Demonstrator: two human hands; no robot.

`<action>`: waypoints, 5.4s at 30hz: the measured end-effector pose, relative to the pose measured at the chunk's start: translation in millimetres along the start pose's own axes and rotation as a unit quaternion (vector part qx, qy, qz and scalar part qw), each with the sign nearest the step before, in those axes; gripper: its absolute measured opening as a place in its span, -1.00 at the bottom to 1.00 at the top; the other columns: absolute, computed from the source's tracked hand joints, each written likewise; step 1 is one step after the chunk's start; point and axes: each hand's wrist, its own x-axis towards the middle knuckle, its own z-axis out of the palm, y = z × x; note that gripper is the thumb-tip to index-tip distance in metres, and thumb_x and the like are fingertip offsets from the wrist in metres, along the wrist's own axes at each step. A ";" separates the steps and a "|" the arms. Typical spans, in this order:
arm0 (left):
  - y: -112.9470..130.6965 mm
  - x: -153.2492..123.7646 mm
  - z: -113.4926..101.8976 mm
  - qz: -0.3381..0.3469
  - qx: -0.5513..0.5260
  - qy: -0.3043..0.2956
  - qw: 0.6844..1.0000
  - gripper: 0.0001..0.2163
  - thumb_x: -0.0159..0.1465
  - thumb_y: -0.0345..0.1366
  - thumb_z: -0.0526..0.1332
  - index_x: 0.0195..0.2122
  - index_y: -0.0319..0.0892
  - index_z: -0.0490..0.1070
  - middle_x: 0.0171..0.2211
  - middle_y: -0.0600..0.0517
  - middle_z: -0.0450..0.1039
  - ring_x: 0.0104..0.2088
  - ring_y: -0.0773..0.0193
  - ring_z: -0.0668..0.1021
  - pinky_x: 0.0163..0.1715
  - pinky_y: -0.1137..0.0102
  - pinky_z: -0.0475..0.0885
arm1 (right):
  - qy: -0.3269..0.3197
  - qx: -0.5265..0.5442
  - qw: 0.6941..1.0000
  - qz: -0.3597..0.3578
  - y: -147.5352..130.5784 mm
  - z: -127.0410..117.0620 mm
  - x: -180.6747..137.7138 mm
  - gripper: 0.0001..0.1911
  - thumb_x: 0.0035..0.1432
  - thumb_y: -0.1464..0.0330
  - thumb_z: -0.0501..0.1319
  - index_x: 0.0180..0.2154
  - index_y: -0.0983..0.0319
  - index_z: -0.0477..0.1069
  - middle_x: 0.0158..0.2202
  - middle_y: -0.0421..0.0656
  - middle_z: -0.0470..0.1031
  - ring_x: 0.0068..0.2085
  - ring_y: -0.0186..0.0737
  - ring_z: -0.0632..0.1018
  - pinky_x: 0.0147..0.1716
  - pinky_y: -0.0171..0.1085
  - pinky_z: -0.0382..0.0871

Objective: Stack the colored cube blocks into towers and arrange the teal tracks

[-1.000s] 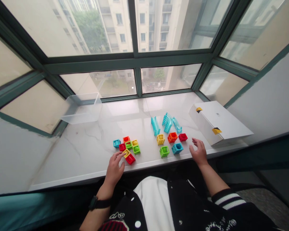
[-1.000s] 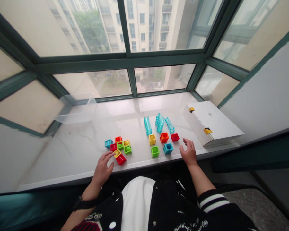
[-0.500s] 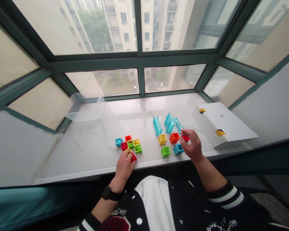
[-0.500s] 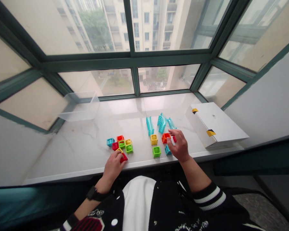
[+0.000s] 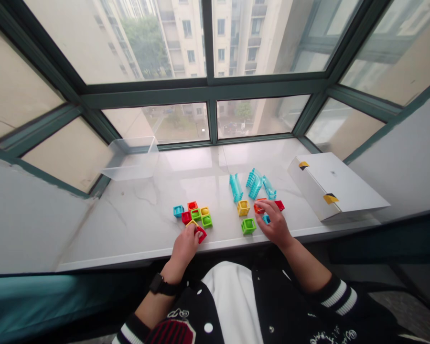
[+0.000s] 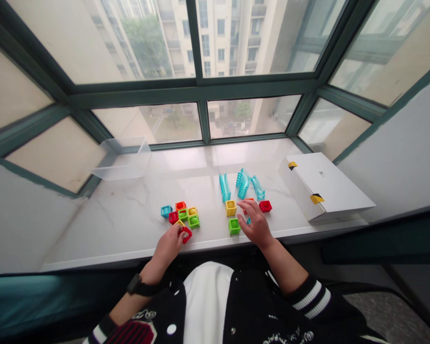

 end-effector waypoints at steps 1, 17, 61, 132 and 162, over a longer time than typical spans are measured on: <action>-1.8 0.8 -1.8 -0.010 -0.017 -0.003 1.000 -0.93 0.43 -0.29 0.08 -0.20 -0.05 0.33 -0.24 -0.03 0.55 -0.26 0.09 0.61 -0.32 0.32 0.37 | -0.001 0.001 1.000 0.002 0.3 -0.2 -0.1 -0.61 0.38 0.39 0.21 0.20 0.10 0.44 0.10 -0.01 0.49 0.13 0.04 0.56 0.11 0.09 0.60; -5.6 7.1 -26.9 -0.074 -0.365 0.075 0.925 -0.66 0.36 0.12 0.18 -0.21 -0.06 0.31 -0.29 0.06 0.50 -0.27 0.13 0.58 -0.18 0.24 0.48 | -0.048 0.062 0.997 0.015 -12.8 13.9 -7.9 -0.57 0.38 0.39 0.21 0.24 0.08 0.41 0.11 -0.01 0.49 0.07 0.01 0.58 0.00 0.02 0.64; 158.2 41.0 -22.5 0.241 -0.409 0.013 0.880 -0.56 0.30 -0.23 0.41 0.18 -0.02 0.40 0.11 -0.09 0.50 0.04 0.12 0.58 -0.06 0.24 0.54 | -0.073 0.062 0.989 0.109 -41.8 3.4 11.8 -0.23 0.28 0.21 0.37 0.42 0.10 0.17 0.31 0.05 0.43 0.29 0.13 0.51 0.28 0.08 0.46; -28.6 4.0 -2.4 -0.034 -0.260 0.076 0.962 -0.58 0.36 0.10 0.20 0.04 -0.07 0.54 0.09 -0.11 0.54 0.14 -0.03 0.57 0.19 -0.01 0.52 | 0.044 -0.111 0.934 0.337 183.1 3.4 -63.2 -0.35 0.10 -0.05 0.28 0.09 0.22 0.42 0.05 0.06 0.55 0.11 0.18 0.51 0.22 0.15 0.37; -34.4 1.3 1.2 -0.031 -0.243 0.104 0.964 -0.61 0.36 0.06 0.21 0.04 -0.06 0.55 0.06 -0.10 0.56 0.10 -0.01 0.60 0.14 0.03 0.56 | 0.035 -0.098 0.935 0.338 184.8 0.6 -67.3 -0.32 0.03 -0.09 0.35 0.04 0.20 0.43 0.02 0.07 0.58 0.09 0.19 0.54 0.16 0.14 0.41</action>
